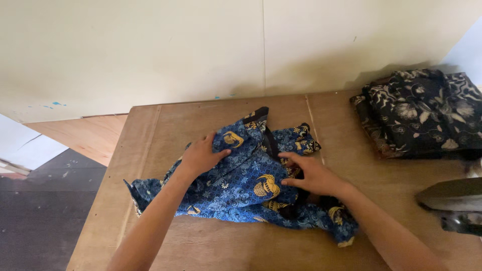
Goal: The person folds a black patterned shirt on a wooden table, then irons a blue patterned shirt using a handheld iron. The folded black shirt is placed aside, and the blue shirt is smoothed with the iron.
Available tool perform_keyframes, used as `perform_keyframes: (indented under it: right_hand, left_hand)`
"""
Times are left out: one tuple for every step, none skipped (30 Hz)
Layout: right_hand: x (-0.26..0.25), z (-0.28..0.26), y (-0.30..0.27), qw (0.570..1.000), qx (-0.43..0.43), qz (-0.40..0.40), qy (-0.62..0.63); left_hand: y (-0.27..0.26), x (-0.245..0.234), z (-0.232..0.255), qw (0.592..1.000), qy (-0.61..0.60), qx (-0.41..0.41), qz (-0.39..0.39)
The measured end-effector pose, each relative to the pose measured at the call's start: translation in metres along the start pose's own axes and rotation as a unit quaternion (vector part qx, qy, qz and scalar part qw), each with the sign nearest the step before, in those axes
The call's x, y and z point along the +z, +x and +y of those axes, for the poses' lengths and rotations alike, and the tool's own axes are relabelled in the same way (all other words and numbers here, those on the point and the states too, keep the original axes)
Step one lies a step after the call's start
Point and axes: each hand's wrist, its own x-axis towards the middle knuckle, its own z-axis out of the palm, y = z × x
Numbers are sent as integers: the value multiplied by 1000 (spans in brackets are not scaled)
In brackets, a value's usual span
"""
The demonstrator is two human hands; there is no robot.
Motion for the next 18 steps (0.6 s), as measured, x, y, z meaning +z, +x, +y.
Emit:
perform_keyframes:
  right_hand:
    - [6,-3,1,1000,-16,1,-19]
    - [9,-4,2,999,-30,0,-29]
    - [9,-5,3,998,-44,2,-37]
    - [10,-7,5,997,-57,3,-46]
    - [7,-10,4,999,-39,-12,-21]
    - [1,-13,2,999,-21,-27,4]
    - [-7,-19,0,999,-4,-42,26]
    - [-13,-28,-4,996,19,-72,41]
    - [-20,-39,-10,992,44,-103,57]
    - [-27,-51,-16,986,68,-134,72]
    - [-32,-64,-22,987,-63,-137,53]
    - [-35,-78,-30,970,-193,-140,33]
    - [-37,-92,-37,953,-262,-149,37]
    - [-36,-104,-42,930,-330,-159,40]
    - [-39,-113,-44,924,-303,-216,86]
    - [-44,-118,-43,914,-273,-272,131]
    - [-49,-120,-40,897,-242,-325,174]
    - [-57,-118,-36,921,-244,-264,150]
  left_hand:
    - [-4,4,-8,1000,-19,-13,21]
    - [-8,8,-14,998,-38,-26,42]
    - [-13,9,-19,996,-55,-38,62]
    - [-18,7,-24,992,-91,-14,81]
    - [-24,4,-27,987,-130,11,99]
    - [-27,1,-27,978,-168,35,116]
    - [-30,-5,-23,971,-202,19,125]
    - [-36,-12,-19,962,-237,3,134]
    - [-42,-20,-12,952,-271,-13,142]
    - [-46,-30,-3,947,-271,20,169]
    - [-49,-39,7,940,-272,54,197]
    - [-52,-49,18,931,-272,87,225]
    - [-54,-58,31,919,-263,140,259]
    - [-54,-65,44,903,-252,192,292]
    - [-55,-68,58,883,-240,243,323]
    - [-56,-68,73,871,-242,278,323]
    - [-56,-64,88,859,-243,314,324]
    - [-60,-56,104,861,-277,321,280]
